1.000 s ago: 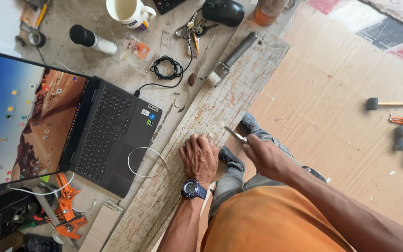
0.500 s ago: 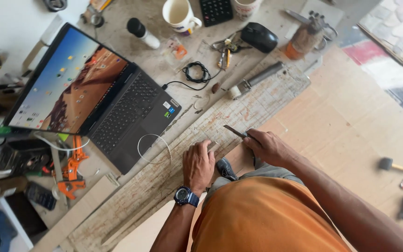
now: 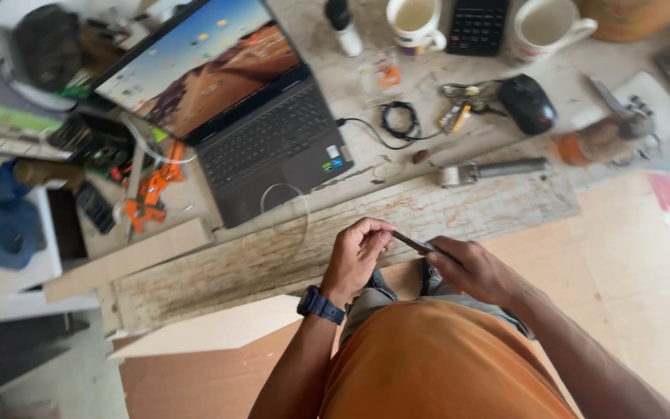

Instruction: Using a hand scraper to smooth and level the surface of a wooden board on a workbench.

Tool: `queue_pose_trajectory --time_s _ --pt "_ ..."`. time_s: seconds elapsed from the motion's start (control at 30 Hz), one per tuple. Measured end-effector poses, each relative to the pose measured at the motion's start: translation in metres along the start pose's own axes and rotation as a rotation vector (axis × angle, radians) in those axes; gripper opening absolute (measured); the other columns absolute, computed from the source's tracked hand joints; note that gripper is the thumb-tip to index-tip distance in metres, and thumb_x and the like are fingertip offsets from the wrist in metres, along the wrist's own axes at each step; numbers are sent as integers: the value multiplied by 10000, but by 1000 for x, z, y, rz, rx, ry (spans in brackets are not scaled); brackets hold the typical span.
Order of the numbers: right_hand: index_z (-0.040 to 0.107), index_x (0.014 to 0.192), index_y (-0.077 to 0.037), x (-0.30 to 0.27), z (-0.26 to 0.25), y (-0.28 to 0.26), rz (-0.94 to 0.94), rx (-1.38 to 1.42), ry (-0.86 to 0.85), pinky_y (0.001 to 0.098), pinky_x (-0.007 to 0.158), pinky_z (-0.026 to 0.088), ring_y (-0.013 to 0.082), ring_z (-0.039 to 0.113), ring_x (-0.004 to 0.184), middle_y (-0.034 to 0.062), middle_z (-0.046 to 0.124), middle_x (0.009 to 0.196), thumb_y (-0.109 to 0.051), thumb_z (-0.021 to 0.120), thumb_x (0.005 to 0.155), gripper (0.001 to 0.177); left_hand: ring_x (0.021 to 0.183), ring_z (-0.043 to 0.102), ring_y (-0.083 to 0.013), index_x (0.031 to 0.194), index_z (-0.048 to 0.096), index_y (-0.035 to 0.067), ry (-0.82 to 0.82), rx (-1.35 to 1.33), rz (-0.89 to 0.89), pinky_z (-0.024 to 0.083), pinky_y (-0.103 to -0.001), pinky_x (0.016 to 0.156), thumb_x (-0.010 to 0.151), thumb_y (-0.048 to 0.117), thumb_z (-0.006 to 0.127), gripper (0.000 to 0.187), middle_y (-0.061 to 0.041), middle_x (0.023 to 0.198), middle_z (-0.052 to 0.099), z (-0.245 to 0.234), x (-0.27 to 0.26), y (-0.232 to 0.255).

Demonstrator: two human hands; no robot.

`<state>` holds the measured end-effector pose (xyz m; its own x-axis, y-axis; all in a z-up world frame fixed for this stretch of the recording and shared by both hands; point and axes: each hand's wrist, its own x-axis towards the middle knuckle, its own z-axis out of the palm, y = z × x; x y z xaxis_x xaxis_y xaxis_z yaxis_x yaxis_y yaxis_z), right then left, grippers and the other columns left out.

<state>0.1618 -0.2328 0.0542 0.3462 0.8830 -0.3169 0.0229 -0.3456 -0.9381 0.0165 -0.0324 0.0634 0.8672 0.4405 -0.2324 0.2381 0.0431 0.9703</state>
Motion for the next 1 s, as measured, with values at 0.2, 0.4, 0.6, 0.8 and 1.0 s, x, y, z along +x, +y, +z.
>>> queue_pose_trajectory --time_s 0.2,0.4,0.6,0.8,1.0 --pt "692 1260 -122 9 -3 23 -70 -407 244 534 651 585 464 728 823 208 756 934 -351 643 970 373 813 716 -183 1281 663 21 301 -2 -89 624 -331 769 957 154 701 352 -209 918 738 -33 -19 6" --pt "710 1292 -175 31 -5 54 -251 -854 376 455 747 589 336 703 860 105 683 950 -294 730 894 415 783 721 -286 933 820 143 525 697 -19 588 -345 704 842 141 817 91 -80 808 726 -105 -31 -27" --pt "713 1320 -277 43 14 70 -294 -1017 508 430 882 550 297 642 1042 41 620 1064 -410 669 941 404 1165 615 -231 874 782 184 340 1174 -72 650 -394 806 823 182 825 67 38 1139 655 -118 -20 -61" --pt "723 1299 -152 31 23 75 -387 -992 683 515 945 468 330 622 1067 113 692 1195 -284 750 934 388 916 669 -293 1058 791 92 169 1311 304 619 -395 599 840 -111 680 318 -118 992 740 -149 -15 -82" --pt "792 1255 -26 -31 50 81 -280 -905 904 463 1026 469 323 679 1027 124 761 1140 -83 838 1014 252 687 605 -217 901 517 74 -82 995 235 505 -361 548 1043 34 499 149 -82 849 626 -216 11 -44"
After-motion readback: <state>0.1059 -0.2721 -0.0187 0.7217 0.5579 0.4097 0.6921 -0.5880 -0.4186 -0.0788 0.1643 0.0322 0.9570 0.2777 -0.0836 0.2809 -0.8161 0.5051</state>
